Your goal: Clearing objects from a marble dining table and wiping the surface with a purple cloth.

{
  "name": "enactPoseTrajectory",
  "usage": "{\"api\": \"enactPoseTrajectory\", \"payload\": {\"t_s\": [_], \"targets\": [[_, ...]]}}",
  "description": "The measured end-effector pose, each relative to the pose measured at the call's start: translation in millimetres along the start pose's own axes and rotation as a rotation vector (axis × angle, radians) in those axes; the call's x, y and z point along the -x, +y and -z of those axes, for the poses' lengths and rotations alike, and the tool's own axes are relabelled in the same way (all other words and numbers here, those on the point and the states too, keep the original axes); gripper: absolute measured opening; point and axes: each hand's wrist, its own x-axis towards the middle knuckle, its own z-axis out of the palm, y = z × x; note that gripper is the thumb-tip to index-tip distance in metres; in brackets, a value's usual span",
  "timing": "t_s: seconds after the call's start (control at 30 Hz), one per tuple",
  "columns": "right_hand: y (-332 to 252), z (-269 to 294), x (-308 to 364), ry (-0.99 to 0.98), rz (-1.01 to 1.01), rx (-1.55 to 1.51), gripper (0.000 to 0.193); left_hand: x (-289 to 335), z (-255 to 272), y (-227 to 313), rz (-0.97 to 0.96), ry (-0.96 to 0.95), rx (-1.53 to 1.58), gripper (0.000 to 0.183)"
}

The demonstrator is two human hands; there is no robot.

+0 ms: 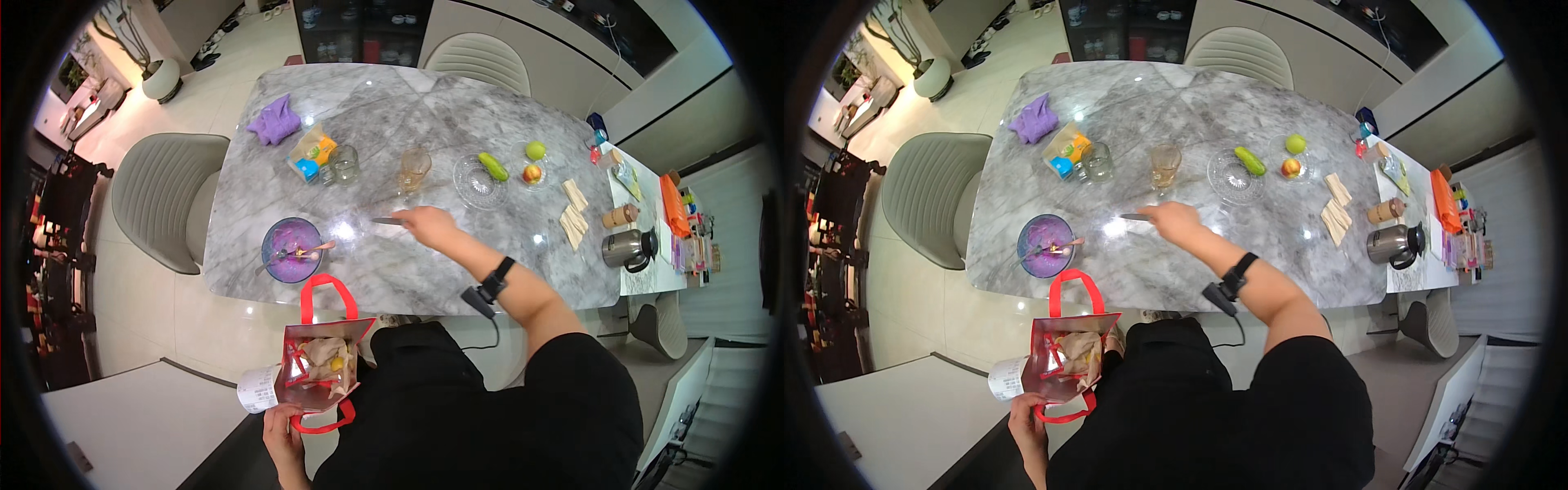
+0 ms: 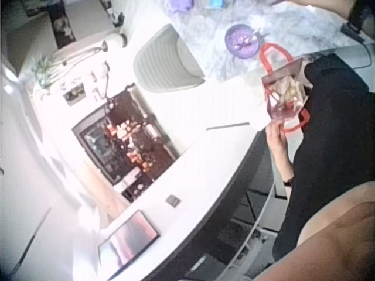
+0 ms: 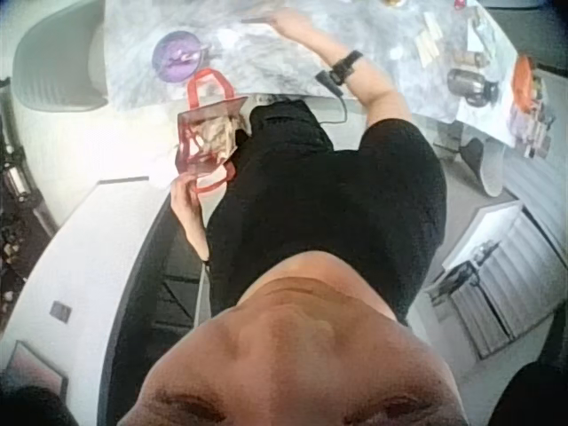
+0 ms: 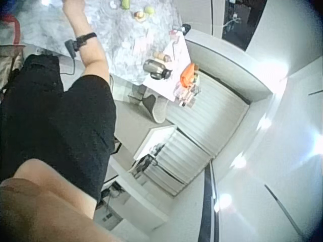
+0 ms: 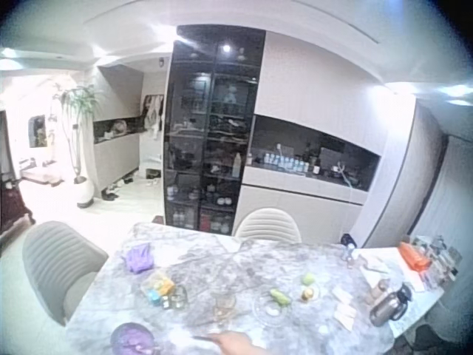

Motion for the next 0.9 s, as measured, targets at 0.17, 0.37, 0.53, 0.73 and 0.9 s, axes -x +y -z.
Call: {"api": "enactPoseTrajectory", "payload": {"t_s": [0.17,0.37,0.53,0.73,0.9], "targets": [[46.7,18.7,56.8,-0.085,-0.131,0.207,0.028,-17.7,-2.0,5.1,-0.054,-0.067,-0.021,0.016],[50.6,12.9,88.8,-0.028,-0.216,0.065,0.026,-33.3,-6.0,6.0,-0.123,-0.109,-0.016,0.02],[62.4,-9.1,93.2,0.052,-0.443,-0.37,0.036,-43.0,-7.0,19.0,-0.145,-0.146,-0.022,0.019],[70.0,-20.3,88.0,0.158,-0.626,-0.637,0.058,-44.4,-10.8,19.8,-0.147,-0.17,0.005,0.019],[65.1,-17.0,77.5,0.049,-0.652,-0.753,0.066,-42.5,-9.2,24.5,-0.154,-0.159,-0.005,0.019]]}}
